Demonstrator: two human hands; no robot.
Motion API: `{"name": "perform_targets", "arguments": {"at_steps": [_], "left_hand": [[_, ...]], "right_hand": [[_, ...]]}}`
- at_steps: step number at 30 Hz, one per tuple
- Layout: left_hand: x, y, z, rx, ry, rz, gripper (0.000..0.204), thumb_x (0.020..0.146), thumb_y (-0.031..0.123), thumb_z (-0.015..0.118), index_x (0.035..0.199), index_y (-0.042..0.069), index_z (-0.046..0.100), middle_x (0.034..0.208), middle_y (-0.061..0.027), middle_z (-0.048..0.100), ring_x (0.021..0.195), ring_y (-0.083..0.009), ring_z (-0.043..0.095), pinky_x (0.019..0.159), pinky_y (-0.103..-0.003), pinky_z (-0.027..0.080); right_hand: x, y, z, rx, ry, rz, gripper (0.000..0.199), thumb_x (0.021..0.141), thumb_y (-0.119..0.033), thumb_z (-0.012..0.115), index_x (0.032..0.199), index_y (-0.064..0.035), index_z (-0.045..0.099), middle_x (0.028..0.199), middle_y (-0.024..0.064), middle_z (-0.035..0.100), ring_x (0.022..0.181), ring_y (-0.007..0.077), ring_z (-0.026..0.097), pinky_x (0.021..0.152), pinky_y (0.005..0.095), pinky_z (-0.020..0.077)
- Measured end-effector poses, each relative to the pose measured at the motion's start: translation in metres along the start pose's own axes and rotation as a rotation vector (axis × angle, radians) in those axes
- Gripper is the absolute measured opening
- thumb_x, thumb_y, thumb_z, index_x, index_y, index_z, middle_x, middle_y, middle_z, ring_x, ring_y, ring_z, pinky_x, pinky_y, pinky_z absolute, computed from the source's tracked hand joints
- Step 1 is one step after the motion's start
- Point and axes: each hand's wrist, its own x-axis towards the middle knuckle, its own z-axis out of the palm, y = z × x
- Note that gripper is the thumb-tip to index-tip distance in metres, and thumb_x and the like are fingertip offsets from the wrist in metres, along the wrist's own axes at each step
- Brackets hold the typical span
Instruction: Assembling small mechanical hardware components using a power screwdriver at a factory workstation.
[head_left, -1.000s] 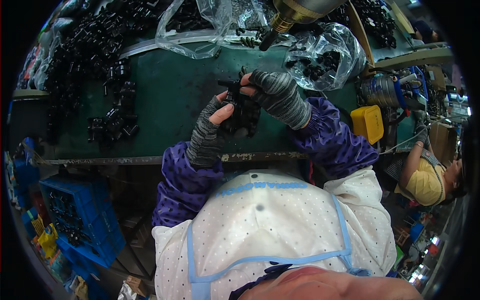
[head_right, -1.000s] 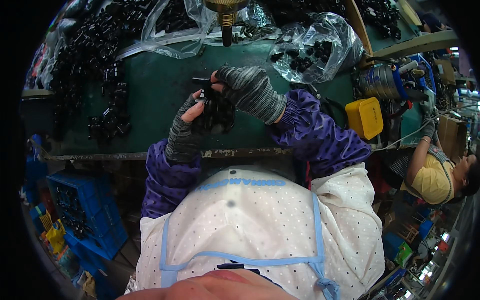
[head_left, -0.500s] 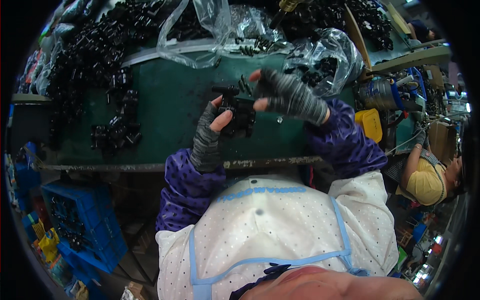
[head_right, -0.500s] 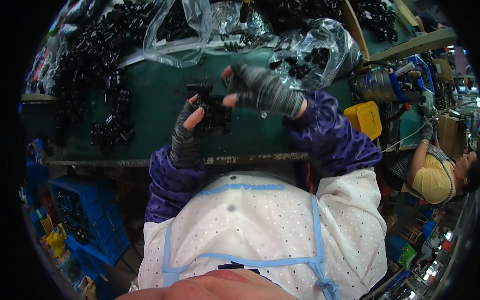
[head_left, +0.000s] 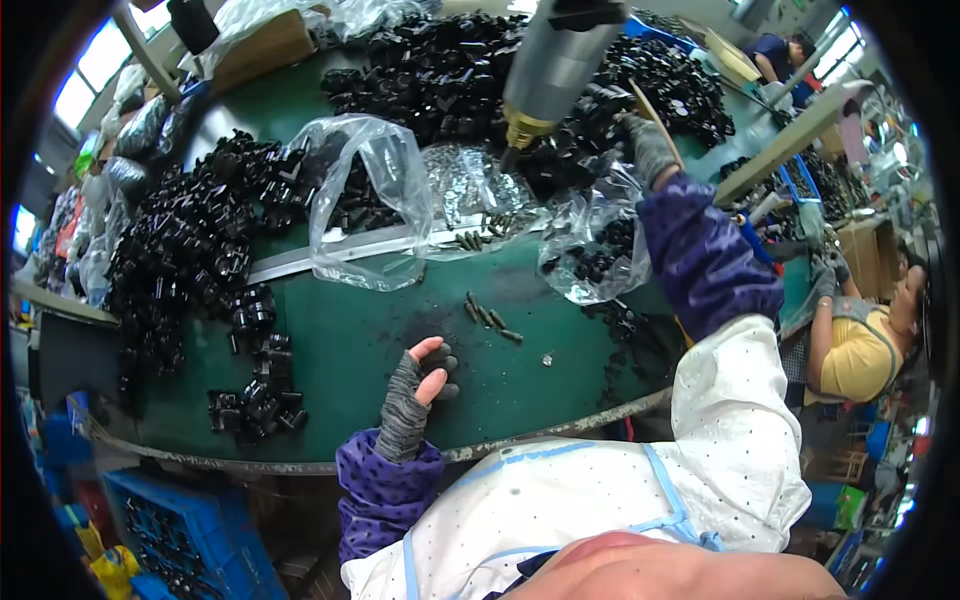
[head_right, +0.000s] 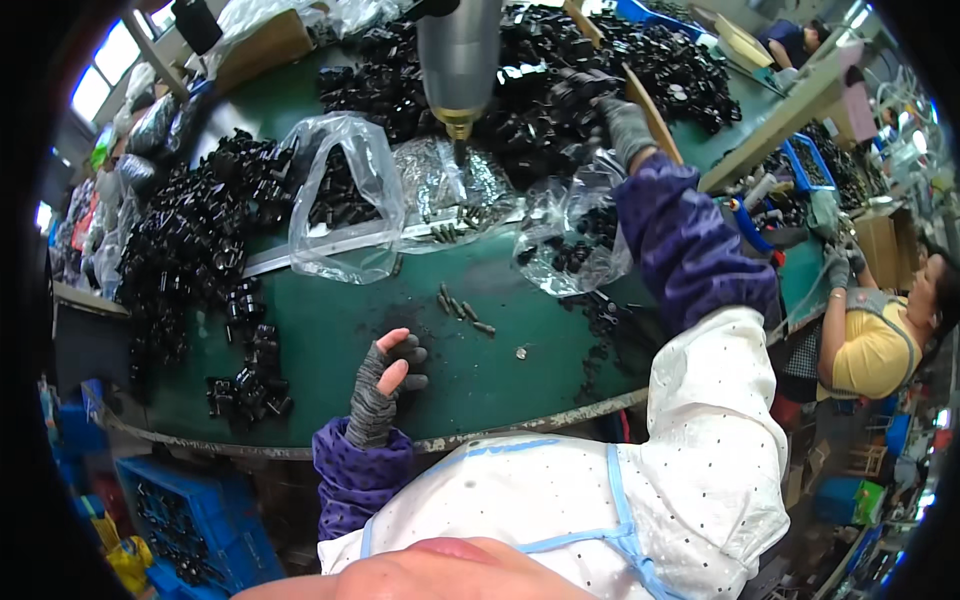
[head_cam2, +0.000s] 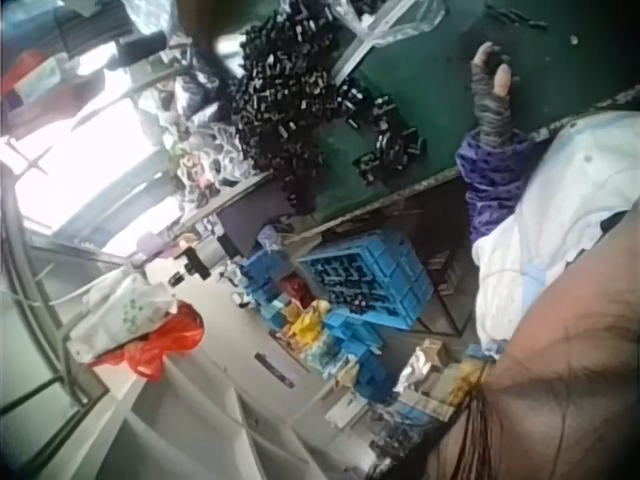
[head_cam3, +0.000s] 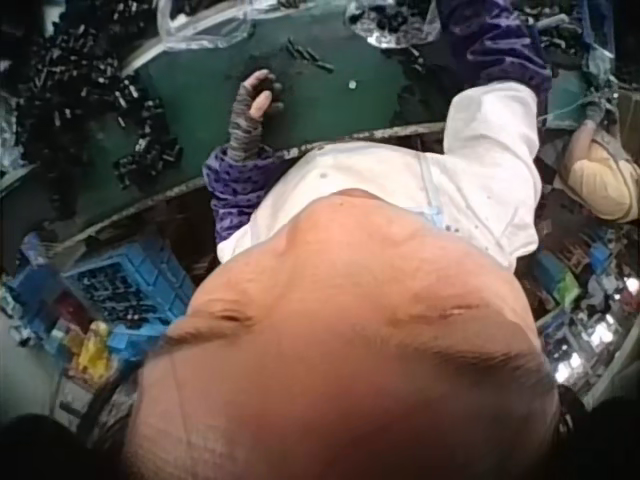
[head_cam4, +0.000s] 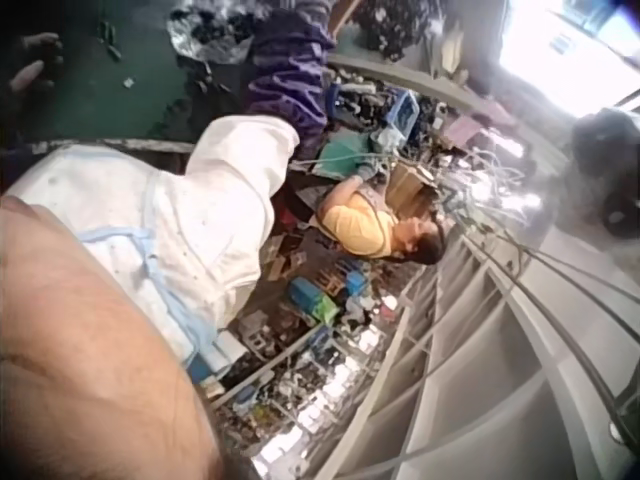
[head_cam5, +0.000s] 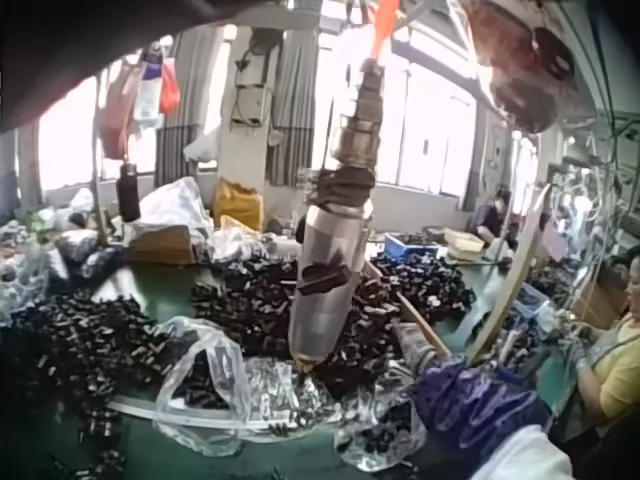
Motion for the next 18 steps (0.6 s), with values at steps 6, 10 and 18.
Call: {"name": "perform_targets", "arguments": {"at_steps": [6,10,18], "left_hand": [[-0.005,-0.005,-0.012,0.24,0.123,0.063,0.039,0.078,0.011,0.057,0.115,0.004,0.046,0.103,-0.0049,0.051,0.095,-0.0144,0.05,0.075,-0.027,0.045],[-0.01,0.02,-0.031,0.826,0.3,0.453,0.033,0.075,0.01,0.059,0.106,0.004,0.051,0.097,-0.007,0.054,0.091,-0.0182,0.051,0.08,-0.03,0.041],[0.019,0.07,-0.103,2.088,0.854,-0.146,0.04,0.069,0.026,0.058,0.106,0.015,0.052,0.098,-0.0093,0.056,0.089,-0.0266,0.054,0.077,-0.037,0.044]], "right_hand": [[0.093,0.025,-0.043,-0.028,-0.055,-0.162,0.028,0.085,-0.023,0.049,0.11,-0.0097,0.048,0.077,0.0129,0.055,0.057,0.0186,0.053,0.049,0.0303,0.0466],[0.035,0.003,-0.049,0.165,-0.231,-0.029,0.022,0.087,-0.021,0.045,0.106,-0.0092,0.045,0.07,0.0029,0.052,0.051,0.0119,0.046,0.047,0.0249,0.0422],[-0.129,0.004,0.024,-0.432,-0.642,-0.409,0.018,0.082,-0.016,0.057,0.096,-0.0039,0.056,0.074,-0.0046,0.048,0.06,0.0021,0.04,0.054,0.0193,0.0353]]}}
